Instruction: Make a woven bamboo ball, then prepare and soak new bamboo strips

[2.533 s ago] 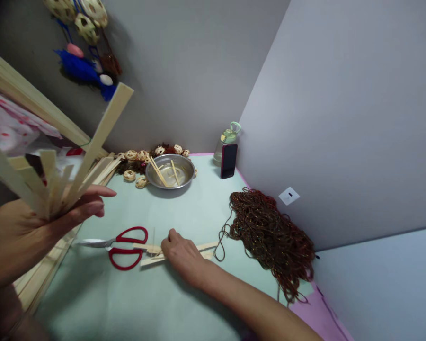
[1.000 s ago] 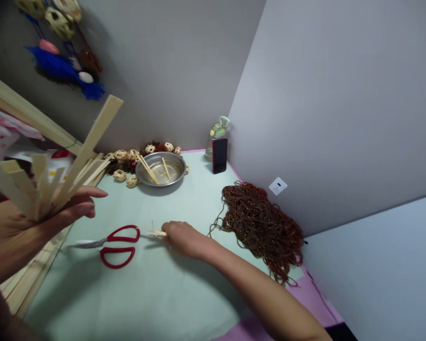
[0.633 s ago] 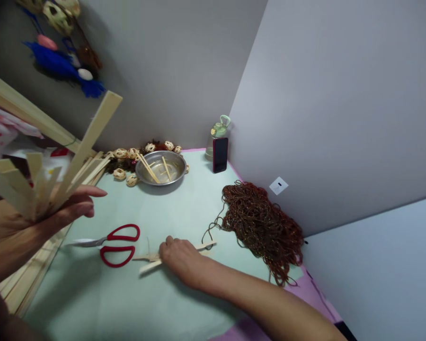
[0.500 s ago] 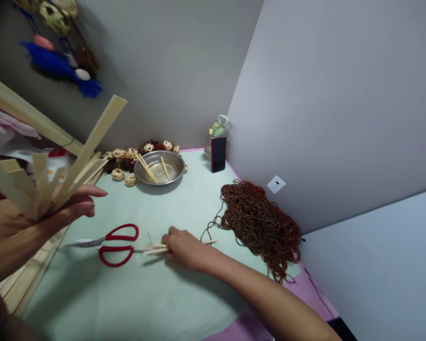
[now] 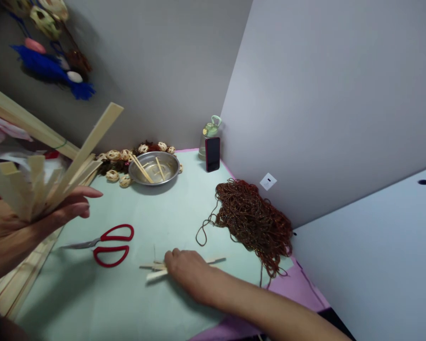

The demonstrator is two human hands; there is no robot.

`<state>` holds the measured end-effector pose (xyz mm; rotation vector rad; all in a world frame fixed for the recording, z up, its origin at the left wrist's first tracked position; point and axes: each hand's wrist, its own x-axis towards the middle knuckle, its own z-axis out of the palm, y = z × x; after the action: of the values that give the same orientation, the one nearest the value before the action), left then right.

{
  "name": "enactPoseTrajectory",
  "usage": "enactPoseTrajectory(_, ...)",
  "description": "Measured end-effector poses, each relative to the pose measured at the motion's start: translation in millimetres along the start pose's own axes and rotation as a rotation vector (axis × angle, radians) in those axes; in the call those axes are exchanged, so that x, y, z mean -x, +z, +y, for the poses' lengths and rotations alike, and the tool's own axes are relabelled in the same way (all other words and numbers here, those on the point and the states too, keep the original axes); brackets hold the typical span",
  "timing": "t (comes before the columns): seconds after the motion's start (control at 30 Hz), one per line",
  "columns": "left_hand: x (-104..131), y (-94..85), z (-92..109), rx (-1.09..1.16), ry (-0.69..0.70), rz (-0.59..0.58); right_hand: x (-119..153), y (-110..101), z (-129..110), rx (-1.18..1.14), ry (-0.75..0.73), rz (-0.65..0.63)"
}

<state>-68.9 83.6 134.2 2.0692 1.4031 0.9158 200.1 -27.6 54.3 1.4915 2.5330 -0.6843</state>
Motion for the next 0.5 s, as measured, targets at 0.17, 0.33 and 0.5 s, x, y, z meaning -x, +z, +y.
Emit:
enactPoseTrajectory(0.17,0.5,0.3,-2.5,-0.032,0.028,-0.015,-3.0,18.1,-12.5,0.177,-0.029,0.020)
enactPoseTrajectory(0.33,0.3,0.3,-6.7,-0.043,0.010,-0.053,-7.2,-0.8,9.9,-0.197,0.025,-0.013)
enactPoseTrajectory(0.5,1.8,1.7,-6.6,-0.034,0.008,-0.039,26.1,-24.2,28.2,-0.844,-0.046,-0.100)
